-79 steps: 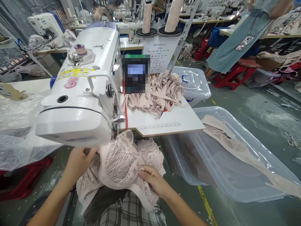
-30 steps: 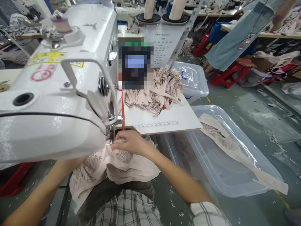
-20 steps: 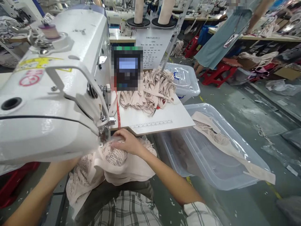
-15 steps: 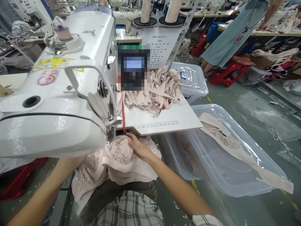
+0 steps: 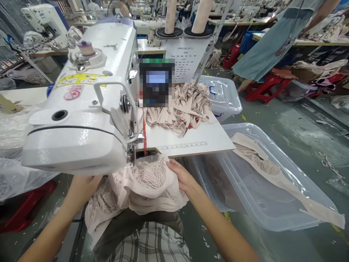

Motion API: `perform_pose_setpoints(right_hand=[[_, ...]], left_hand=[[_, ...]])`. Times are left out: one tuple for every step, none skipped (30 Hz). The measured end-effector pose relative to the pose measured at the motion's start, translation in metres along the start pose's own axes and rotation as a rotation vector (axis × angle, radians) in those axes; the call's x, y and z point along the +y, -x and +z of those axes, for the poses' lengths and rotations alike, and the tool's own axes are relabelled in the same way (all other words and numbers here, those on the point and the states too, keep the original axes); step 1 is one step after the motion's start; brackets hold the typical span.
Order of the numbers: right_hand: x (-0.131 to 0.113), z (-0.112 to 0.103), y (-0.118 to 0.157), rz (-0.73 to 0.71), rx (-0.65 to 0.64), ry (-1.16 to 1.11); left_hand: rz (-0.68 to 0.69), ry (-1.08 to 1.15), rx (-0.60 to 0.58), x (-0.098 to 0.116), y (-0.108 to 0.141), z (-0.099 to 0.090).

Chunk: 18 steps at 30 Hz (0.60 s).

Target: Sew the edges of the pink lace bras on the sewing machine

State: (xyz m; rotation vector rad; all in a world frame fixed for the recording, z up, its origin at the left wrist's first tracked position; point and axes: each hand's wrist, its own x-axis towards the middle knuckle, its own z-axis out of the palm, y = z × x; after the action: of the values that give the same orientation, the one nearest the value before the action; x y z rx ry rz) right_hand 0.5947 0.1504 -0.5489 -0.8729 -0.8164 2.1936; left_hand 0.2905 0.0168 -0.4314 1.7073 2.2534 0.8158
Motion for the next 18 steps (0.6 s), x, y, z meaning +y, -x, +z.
perform_pose_setpoints(right_hand=[[-0.007, 0.002, 0.005, -0.043, 0.020, 0.033], [-0.013, 0.006, 0.010, -0.082, 0.025, 0.067], [-0.019, 0.013, 0.017, -0.114, 0.008, 0.102], [-0.024, 0.023, 0.025, -0.141, -0.033, 0.141], [-0.028, 0.037, 0.034, -0.154, -0.107, 0.193], [-0.030, 0.053, 0.042, -0.154, -0.215, 0.261], [-0.032, 0.070, 0.050, -0.145, -0.345, 0.345], [-0.032, 0.088, 0.057, -0.114, -0.496, 0.448], [-0.032, 0.103, 0.062, -0.099, -0.623, 0.546], [-0.032, 0.116, 0.065, -0.108, -0.693, 0.640], [-0.031, 0.125, 0.065, -0.133, -0.706, 0.724], [-0.031, 0.131, 0.063, -0.174, -0.657, 0.795], [-0.030, 0.133, 0.058, -0.212, -0.571, 0.859], [-0.030, 0.132, 0.052, -0.244, -0.473, 0.919], [-0.029, 0.130, 0.045, -0.267, -0.379, 0.980], [-0.029, 0.127, 0.037, -0.283, -0.305, 1.036], [-0.029, 0.124, 0.029, -0.298, -0.247, 1.083], [-0.029, 0.121, 0.022, -0.307, -0.204, 1.113]], left_hand=[[-0.011, -0.007, 0.047, 0.005, 0.007, -0.004], [0.017, -0.020, 0.099, 0.013, 0.016, -0.007], [0.085, -0.021, 0.147, 0.023, 0.025, -0.010], [0.187, 0.011, 0.186, 0.034, 0.034, -0.011], [0.312, 0.059, 0.190, 0.046, 0.043, -0.011], [0.442, 0.107, 0.161, 0.057, 0.050, -0.009], [0.549, 0.138, 0.103, 0.068, 0.055, -0.007], [0.613, 0.156, 0.028, 0.076, 0.058, -0.004], [0.616, 0.165, -0.073, 0.080, 0.059, -0.001], [0.548, 0.171, -0.195, 0.082, 0.057, 0.002], [0.424, 0.184, -0.325, 0.080, 0.054, 0.003], [0.276, 0.212, -0.437, 0.075, 0.049, 0.004], [0.127, 0.252, -0.520, 0.069, 0.044, 0.004], [0.000, 0.292, -0.564, 0.061, 0.039, 0.004], [-0.098, 0.316, -0.561, 0.054, 0.034, 0.003], [-0.162, 0.320, -0.507, 0.047, 0.029, 0.003], [-0.199, 0.302, -0.431, 0.042, 0.025, 0.004], [-0.227, 0.285, -0.376, 0.038, 0.020, 0.005]])
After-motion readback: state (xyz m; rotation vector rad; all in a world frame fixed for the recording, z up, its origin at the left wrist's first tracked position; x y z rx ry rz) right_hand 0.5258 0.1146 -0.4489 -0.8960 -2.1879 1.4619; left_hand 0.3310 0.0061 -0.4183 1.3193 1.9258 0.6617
